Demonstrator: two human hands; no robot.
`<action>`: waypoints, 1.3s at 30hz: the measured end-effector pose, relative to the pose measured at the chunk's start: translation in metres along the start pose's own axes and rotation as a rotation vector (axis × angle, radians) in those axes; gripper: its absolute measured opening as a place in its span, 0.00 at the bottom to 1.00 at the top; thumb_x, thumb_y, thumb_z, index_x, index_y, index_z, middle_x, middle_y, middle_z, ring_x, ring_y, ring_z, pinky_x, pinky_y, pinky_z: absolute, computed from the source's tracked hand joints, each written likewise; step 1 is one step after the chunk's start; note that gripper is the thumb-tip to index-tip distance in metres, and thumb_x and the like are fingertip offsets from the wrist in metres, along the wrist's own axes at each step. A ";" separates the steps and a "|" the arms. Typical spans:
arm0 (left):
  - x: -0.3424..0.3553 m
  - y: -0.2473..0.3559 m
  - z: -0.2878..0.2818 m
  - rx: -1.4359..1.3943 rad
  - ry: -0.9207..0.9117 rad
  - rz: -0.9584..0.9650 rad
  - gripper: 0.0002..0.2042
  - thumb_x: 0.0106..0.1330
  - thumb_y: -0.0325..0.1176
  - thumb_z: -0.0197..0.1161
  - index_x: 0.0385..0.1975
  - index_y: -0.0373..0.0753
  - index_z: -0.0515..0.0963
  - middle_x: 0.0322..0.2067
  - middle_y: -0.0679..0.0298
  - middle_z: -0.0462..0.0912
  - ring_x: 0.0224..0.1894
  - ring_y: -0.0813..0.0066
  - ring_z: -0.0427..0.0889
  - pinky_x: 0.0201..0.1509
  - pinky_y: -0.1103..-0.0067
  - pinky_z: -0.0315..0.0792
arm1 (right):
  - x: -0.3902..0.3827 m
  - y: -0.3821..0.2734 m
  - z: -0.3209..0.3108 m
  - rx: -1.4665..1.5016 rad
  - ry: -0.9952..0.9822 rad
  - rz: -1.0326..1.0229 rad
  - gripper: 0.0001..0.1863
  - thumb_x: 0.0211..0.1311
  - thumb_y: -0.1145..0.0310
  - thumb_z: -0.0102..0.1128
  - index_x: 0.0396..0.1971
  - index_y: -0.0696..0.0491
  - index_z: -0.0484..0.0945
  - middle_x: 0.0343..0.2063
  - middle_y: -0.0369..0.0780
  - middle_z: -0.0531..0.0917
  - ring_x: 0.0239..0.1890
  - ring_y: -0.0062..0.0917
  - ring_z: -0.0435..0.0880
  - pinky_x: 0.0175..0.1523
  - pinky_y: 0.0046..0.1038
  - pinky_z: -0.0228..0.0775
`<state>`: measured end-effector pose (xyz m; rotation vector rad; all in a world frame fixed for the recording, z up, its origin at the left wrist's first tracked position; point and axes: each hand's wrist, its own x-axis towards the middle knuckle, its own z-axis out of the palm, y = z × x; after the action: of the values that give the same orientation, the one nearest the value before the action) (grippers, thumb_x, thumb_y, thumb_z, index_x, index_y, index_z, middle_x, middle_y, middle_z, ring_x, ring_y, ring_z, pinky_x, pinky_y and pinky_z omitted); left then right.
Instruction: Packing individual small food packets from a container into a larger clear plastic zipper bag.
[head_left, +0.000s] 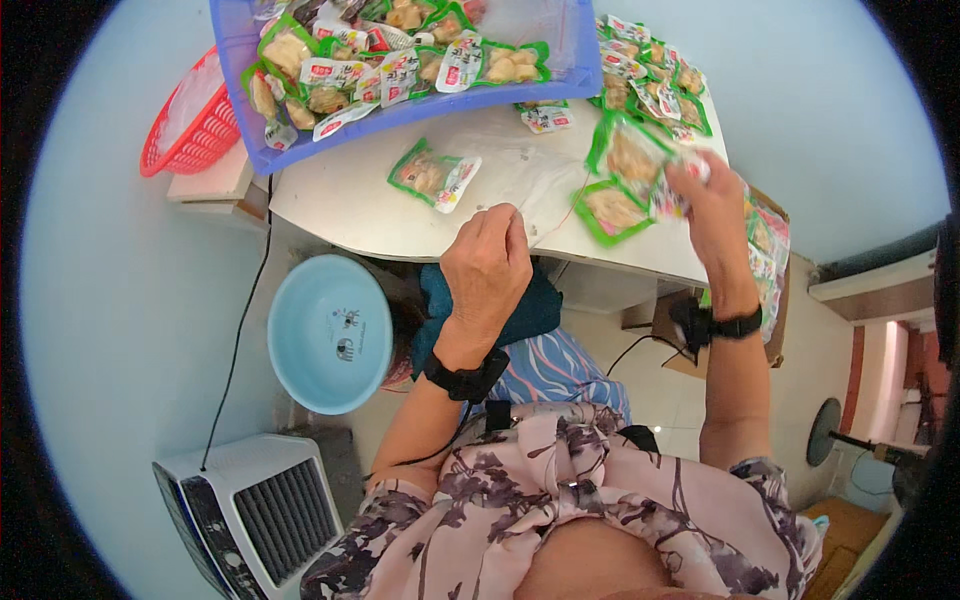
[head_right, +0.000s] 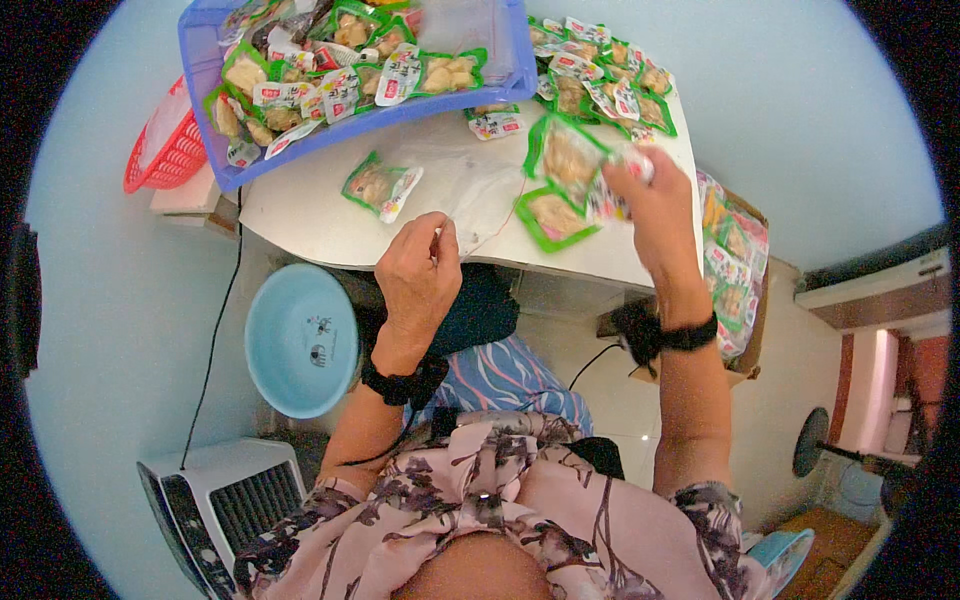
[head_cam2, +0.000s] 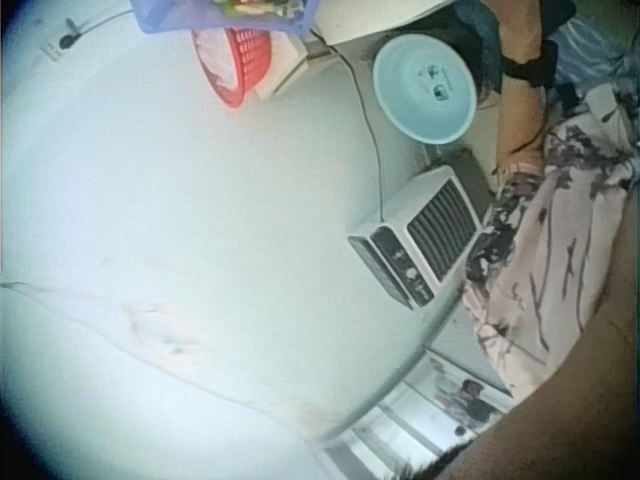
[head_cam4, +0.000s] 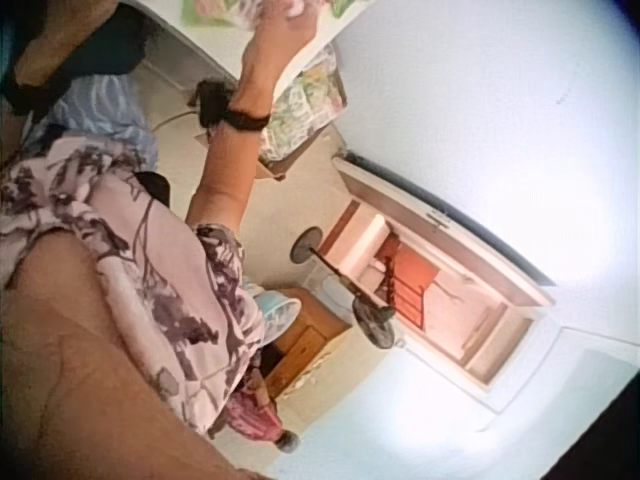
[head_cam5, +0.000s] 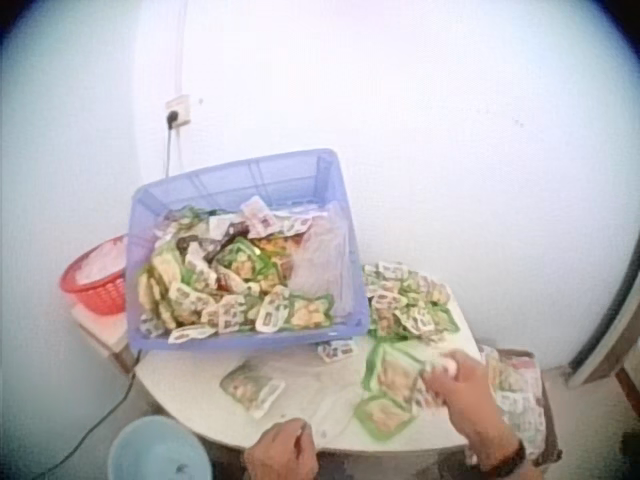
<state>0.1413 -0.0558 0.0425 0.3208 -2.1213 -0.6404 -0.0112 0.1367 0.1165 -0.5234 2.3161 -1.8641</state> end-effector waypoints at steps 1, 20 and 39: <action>0.000 0.000 0.001 -0.002 0.009 -0.010 0.04 0.59 0.23 0.64 0.32 0.34 0.78 0.26 0.55 0.81 0.23 0.63 0.80 0.26 0.74 0.73 | -0.011 0.006 -0.002 0.114 -0.014 0.086 0.12 0.59 0.74 0.63 0.43 0.60 0.77 0.30 0.35 0.81 0.27 0.15 0.79 0.33 0.19 0.74; 0.013 0.011 -0.008 0.045 0.000 0.062 0.09 0.59 0.23 0.63 0.40 0.36 0.81 0.23 0.56 0.78 0.24 0.58 0.79 0.25 0.71 0.72 | -0.030 0.013 0.089 0.810 -0.421 0.324 0.14 0.66 0.79 0.51 0.51 0.62 0.72 0.43 0.43 0.82 0.40 0.23 0.84 0.43 0.24 0.78; 0.008 0.012 -0.011 -0.057 -0.091 0.039 0.10 0.60 0.23 0.62 0.42 0.34 0.80 0.23 0.54 0.78 0.24 0.56 0.79 0.27 0.69 0.72 | 0.011 0.046 0.181 0.969 -0.228 0.278 0.16 0.65 0.70 0.58 0.49 0.62 0.74 0.36 0.37 0.80 0.32 0.20 0.79 0.36 0.21 0.74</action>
<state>0.1456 -0.0532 0.0602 0.2220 -2.1855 -0.7033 0.0252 -0.0254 0.0317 -0.2319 1.0540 -2.2934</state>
